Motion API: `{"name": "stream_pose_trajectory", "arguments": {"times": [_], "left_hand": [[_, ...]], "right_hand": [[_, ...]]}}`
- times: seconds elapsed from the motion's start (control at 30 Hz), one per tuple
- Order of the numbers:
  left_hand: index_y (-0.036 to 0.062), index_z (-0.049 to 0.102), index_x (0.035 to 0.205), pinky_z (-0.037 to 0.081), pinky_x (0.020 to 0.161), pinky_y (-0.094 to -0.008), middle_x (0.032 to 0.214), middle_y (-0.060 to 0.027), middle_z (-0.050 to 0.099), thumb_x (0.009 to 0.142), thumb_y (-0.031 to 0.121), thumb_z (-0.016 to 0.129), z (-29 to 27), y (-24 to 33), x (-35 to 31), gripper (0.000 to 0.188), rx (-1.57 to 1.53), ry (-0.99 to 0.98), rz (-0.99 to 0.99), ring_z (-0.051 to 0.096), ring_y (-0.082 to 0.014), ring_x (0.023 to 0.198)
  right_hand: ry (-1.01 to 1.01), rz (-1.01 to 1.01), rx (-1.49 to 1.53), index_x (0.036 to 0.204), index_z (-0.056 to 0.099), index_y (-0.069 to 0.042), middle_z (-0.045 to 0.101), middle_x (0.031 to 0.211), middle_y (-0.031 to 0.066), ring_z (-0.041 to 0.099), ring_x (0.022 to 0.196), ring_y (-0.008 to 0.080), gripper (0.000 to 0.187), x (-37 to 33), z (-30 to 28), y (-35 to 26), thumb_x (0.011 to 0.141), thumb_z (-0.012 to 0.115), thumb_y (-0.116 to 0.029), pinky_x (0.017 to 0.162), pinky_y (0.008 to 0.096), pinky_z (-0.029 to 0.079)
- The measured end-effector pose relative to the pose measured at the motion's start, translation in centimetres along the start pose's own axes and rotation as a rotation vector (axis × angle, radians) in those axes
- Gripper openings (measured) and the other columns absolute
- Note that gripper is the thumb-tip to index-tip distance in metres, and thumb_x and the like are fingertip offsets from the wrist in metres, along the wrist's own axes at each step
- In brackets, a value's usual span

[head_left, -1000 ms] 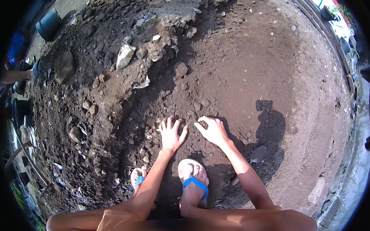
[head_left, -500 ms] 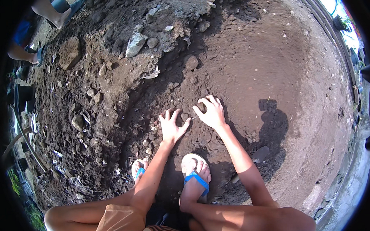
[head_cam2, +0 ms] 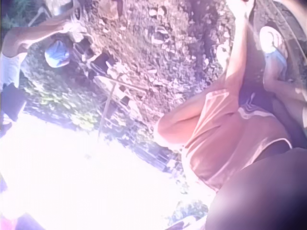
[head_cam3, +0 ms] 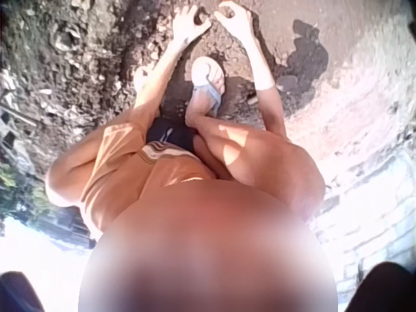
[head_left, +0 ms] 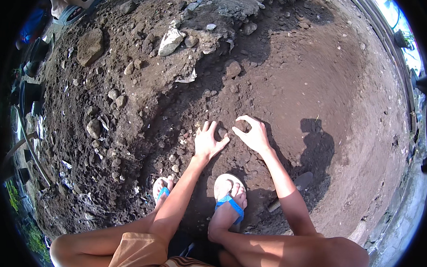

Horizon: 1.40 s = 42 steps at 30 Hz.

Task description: The person sits on the ground and uses a small hand trowel to break up compacted soil clods. They repeatedly strike and pry apart clods, then use their hands to crumble the loosened soil into smaller particles.

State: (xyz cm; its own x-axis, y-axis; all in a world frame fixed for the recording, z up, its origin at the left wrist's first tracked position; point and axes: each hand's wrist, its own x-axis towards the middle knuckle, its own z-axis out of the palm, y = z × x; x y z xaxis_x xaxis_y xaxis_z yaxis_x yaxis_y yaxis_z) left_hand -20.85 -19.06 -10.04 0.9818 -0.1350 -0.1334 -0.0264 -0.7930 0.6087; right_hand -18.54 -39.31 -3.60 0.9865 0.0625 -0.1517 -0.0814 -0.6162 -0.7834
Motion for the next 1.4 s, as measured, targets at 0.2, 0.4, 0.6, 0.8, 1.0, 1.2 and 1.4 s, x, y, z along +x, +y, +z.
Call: {"name": "stream_pose_trajectory", "arguments": {"times": [0.2,0.4,0.6,0.8,1.0,1.2,1.4], "left_hand": [[0.0090,0.070,0.113,0.056,0.081,-0.0507,0.108,-0.0161,0.064,0.075,0.056,0.077,0.4,-1.1,-0.9,0.061,0.012,0.048,0.156,0.068,-0.0414,0.089],[0.0081,0.075,0.106,0.059,0.081,-0.0468,0.100,-0.0166,0.070,0.079,0.060,0.075,0.5,-1.9,0.2,0.058,-0.131,-0.109,0.083,0.072,-0.0384,0.088],[0.0027,0.070,0.080,0.041,0.057,-0.0294,0.079,-0.0025,0.070,0.100,0.036,0.058,-1.7,1.0,1.4,0.040,-0.855,-0.086,-0.451,0.053,-0.0146,0.058],[0.0112,0.061,0.081,0.050,0.063,-0.0374,0.070,-0.0030,0.060,0.099,0.051,0.050,-3.3,9.0,0.4,0.045,-1.959,-0.049,-0.747,0.056,-0.0211,0.064],[0.0064,0.070,0.104,0.049,0.080,-0.0307,0.090,-0.0003,0.064,0.104,0.028,0.049,-2.4,13.7,-1.2,0.029,-1.580,0.279,-0.654,0.058,-0.0130,0.081],[0.0123,0.053,0.144,0.051,0.098,-0.0395,0.133,-0.0103,0.058,0.098,0.045,0.059,-15.0,11.3,6.5,0.057,-1.879,0.571,-0.453,0.064,-0.0222,0.105],[0.0117,0.030,0.159,0.037,0.118,-0.0543,0.154,-0.0202,0.044,0.106,0.036,0.055,-25.2,2.3,13.1,0.064,-0.758,1.045,0.204,0.047,-0.0332,0.139]], "right_hand": [[-0.025,0.041,0.090,0.110,0.073,-0.008,0.075,0.087,0.0175,0.071,0.071,0.0199,0.038,-0.1,0.8,-1.0,0.089,0.082,-0.037,0.068,0.0366,0.056],[-0.123,0.354,0.307,0.108,0.073,-0.004,0.071,0.080,0.0042,0.065,0.062,0.0103,0.033,-0.6,0.5,-2.7,0.094,0.079,-0.034,0.057,0.0300,0.052],[-0.002,0.823,1.064,0.118,0.069,-0.011,0.069,0.089,0.0020,0.058,0.059,0.0096,0.040,-1.0,-0.4,-2.6,0.104,0.062,-0.047,0.045,0.0219,0.038],[0.358,0.917,1.535,0.110,0.071,-0.015,0.073,0.099,0.0044,0.069,0.088,0.0203,0.029,-3.1,0.8,-3.3,0.099,0.064,-0.042,0.077,0.0396,0.057],[0.644,0.896,1.647,0.111,0.068,-0.013,0.070,0.114,0.0058,0.065,0.109,0.0211,0.018,-4.5,2.0,-7.5,0.101,0.062,-0.027,0.099,0.0396,0.052],[0.003,0.276,1.389,0.161,0.036,-0.014,0.036,0.166,0.0072,0.038,0.150,0.0234,0.052,4.0,-0.7,-17.1,0.114,0.035,-0.035,0.125,0.0432,0.030],[0.208,-0.363,0.829,0.146,0.054,-0.007,0.067,0.131,0.0166,0.065,0.121,0.0269,0.047,19.4,-7.5,-16.5,0.104,0.063,-0.026,0.105,0.0422,0.051]]}}
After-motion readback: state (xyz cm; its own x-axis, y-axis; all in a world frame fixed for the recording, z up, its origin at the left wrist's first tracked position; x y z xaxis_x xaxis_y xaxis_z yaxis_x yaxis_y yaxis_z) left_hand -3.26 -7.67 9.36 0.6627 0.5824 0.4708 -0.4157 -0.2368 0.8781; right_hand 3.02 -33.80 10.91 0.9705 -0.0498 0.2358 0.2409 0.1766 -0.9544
